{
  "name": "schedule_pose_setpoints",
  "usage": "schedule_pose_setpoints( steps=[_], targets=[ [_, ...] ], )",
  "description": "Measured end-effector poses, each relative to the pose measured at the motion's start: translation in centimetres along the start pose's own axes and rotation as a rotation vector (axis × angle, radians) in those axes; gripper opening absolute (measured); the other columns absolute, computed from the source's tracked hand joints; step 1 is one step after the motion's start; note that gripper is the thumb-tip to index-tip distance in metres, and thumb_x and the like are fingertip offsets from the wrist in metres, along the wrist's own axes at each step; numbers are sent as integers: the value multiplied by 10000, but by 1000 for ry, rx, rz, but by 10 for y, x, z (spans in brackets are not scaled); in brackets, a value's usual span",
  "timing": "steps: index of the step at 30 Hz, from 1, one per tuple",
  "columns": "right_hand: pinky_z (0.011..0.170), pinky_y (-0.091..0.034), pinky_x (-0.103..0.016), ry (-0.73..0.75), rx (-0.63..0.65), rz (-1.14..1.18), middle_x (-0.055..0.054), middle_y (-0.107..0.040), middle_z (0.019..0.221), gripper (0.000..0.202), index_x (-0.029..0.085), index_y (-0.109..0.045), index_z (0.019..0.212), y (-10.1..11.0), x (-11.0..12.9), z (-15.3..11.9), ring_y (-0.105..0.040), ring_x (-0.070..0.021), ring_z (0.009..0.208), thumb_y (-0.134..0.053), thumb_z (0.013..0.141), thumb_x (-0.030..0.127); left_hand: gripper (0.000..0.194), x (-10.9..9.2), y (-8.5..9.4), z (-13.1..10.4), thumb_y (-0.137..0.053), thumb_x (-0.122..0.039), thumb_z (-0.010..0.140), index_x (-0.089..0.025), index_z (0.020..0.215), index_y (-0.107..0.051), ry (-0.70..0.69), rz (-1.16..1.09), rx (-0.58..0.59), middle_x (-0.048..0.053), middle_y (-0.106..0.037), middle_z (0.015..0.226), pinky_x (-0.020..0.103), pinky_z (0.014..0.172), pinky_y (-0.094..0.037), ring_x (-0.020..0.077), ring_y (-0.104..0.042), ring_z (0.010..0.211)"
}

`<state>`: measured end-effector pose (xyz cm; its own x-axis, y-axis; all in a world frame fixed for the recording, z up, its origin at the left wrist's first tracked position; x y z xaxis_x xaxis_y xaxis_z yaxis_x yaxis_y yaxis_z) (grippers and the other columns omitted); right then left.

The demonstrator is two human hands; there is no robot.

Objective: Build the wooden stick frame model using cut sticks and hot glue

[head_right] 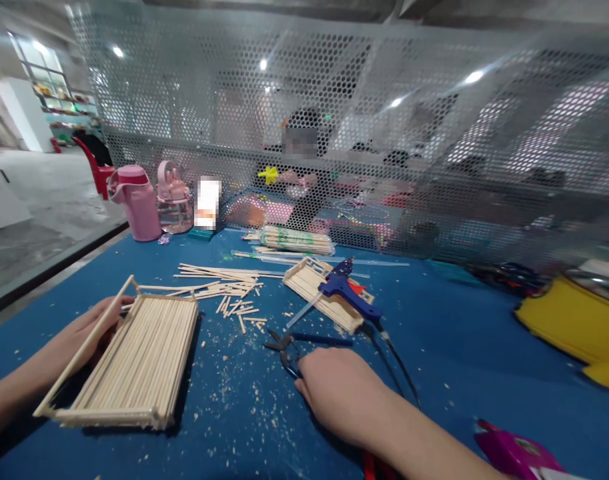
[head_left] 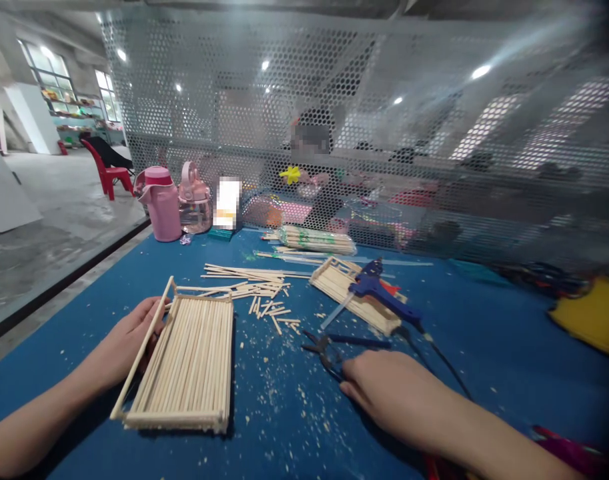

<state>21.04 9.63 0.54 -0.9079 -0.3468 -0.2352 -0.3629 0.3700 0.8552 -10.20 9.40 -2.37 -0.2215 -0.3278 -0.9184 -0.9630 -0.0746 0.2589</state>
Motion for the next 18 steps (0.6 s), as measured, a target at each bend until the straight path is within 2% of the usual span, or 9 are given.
schedule_pose_setpoints(
  steps=[3,5,10,14,18],
  targets=[
    [651,-440,-376,-6,8,51,-132,-699,832,273,223,-672,722,-2,-13,-3,-651,-305,792,-463,810,374,760,0,1,0,-474,-710,604,-170,1138,-441,6,12,-6,-48,-404,585,243,437,-307,116,-359,470],
    [620,-437,-351,-31,-29,88,-116,-699,828,278,228,-655,705,3,-27,1,-651,-287,778,-456,820,386,750,-1,1,-1,-475,-700,612,-173,1144,-444,8,18,-11,-39,-427,596,246,446,-310,121,-370,480],
    [605,-436,-359,-285,-265,-23,-183,-686,855,243,145,-640,880,23,-74,23,-653,-320,800,-410,844,218,725,-4,3,-3,-468,-689,627,-173,1137,-470,13,14,-36,-40,-415,563,250,443,-301,135,-376,475],
    [600,-449,-375,-334,-278,-28,-232,-680,819,310,83,-660,846,18,-85,39,-662,-333,780,-351,825,94,682,0,3,0,-439,-685,676,-182,1136,-472,-10,19,-15,-29,-438,591,243,433,-312,126,-381,471],
    [611,-460,-371,-394,-270,-20,-218,-685,854,321,78,-663,907,16,-93,46,-659,-334,818,-383,760,25,675,4,3,2,-441,-667,699,-185,1172,-447,-15,13,-4,-26,-467,628,231,423,-330,113,-394,466]
  ],
)
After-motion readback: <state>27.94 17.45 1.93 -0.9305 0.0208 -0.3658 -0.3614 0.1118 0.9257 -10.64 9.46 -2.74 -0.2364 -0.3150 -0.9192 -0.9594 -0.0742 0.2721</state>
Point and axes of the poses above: each hand's wrist, its own z-axis towards the middle knuckle, its own y-axis out of the back of the hand, x = y × z, the point moved 8 cm from there along z, towards the middle knuckle
